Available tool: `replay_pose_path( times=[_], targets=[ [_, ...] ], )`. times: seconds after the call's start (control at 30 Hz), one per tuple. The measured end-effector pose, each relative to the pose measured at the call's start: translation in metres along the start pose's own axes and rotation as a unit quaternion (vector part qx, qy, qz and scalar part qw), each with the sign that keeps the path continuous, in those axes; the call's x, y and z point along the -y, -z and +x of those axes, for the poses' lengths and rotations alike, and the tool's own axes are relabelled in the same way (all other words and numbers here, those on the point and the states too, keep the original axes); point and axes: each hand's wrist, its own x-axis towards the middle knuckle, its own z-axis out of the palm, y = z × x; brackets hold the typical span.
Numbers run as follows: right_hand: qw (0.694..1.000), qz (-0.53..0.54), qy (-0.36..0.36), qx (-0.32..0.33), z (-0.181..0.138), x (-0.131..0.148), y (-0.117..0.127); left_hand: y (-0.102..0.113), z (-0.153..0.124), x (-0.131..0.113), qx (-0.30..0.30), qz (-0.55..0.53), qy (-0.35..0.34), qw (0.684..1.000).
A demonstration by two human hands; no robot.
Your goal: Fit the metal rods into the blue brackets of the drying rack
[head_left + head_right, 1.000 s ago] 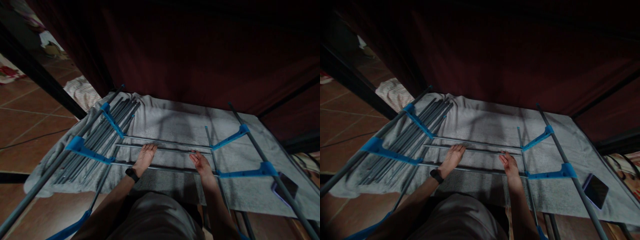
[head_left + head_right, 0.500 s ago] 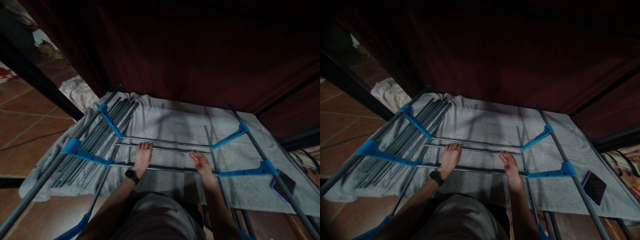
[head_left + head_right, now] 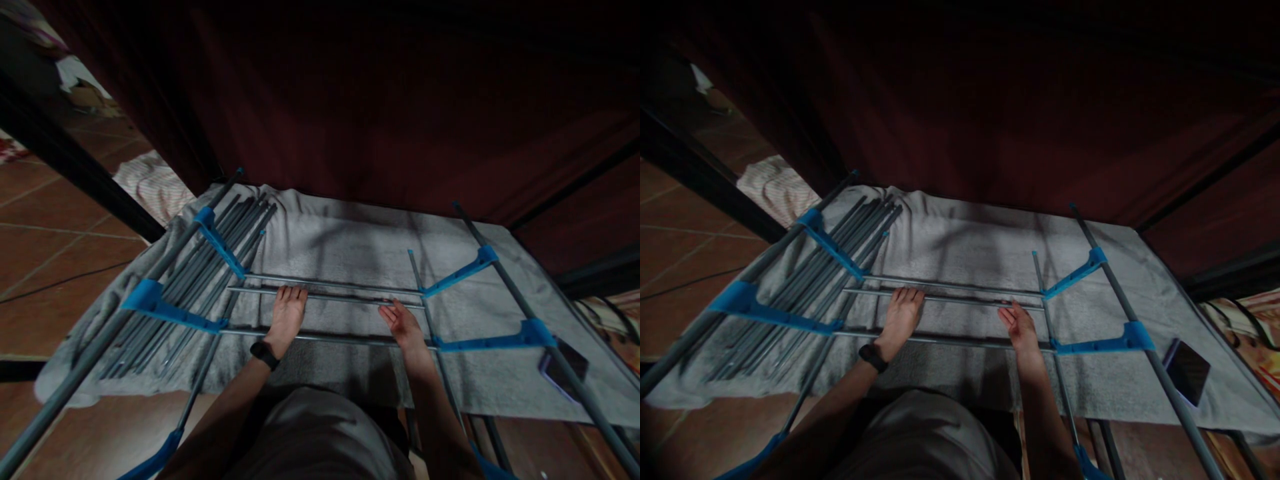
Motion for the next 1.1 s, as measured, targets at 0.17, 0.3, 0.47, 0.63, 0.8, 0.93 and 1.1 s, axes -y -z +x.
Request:
replay_pose_path(
  times=[0.17, 0.3, 0.47, 0.63, 0.8, 0.93, 1.1],
  targets=[
    [1.000, -0.006, -0.020, -0.007, 0.0043, 0.0023, -0.0026, -0.0012, 0.0005, 0.0008, 0.007, -0.008, 0.002, 1.000],
    [1.000, -0.005, -0.024, -0.012, 0.0061, 0.0018, -0.0028, 0.0016, 0.0014, 0.0003, 0.017, -0.007, 0.002, 1.000],
    [1.000, -0.004, -0.021, -0.018, 0.0071, -0.0005, -0.0011, 0.0036, 0.0013, -0.0013, 0.023, -0.006, -0.019, 1.000],
    [1.000, 0.002, -0.012, -0.014, 0.0062, -0.0020, -0.0001, 0.0041, 0.0003, -0.0027, 0.022, -0.011, -0.033, 0.999],
    [1.000, 0.005, -0.013, -0.018, 0.0068, -0.0022, -0.0022, 0.0055, 0.0010, -0.0029, 0.014, -0.009, -0.036, 0.999],
    [1.000, 0.008, -0.018, -0.022, 0.0073, -0.0005, -0.0051, 0.0044, 0.0016, -0.0020, 0.003, -0.002, -0.029, 1.000],
    [0.999, 0.015, -0.013, -0.035, 0.0056, -0.0001, -0.0086, 0.0029, 0.0013, 0.0004, -0.002, -0.005, 0.004, 1.000]
  ],
)
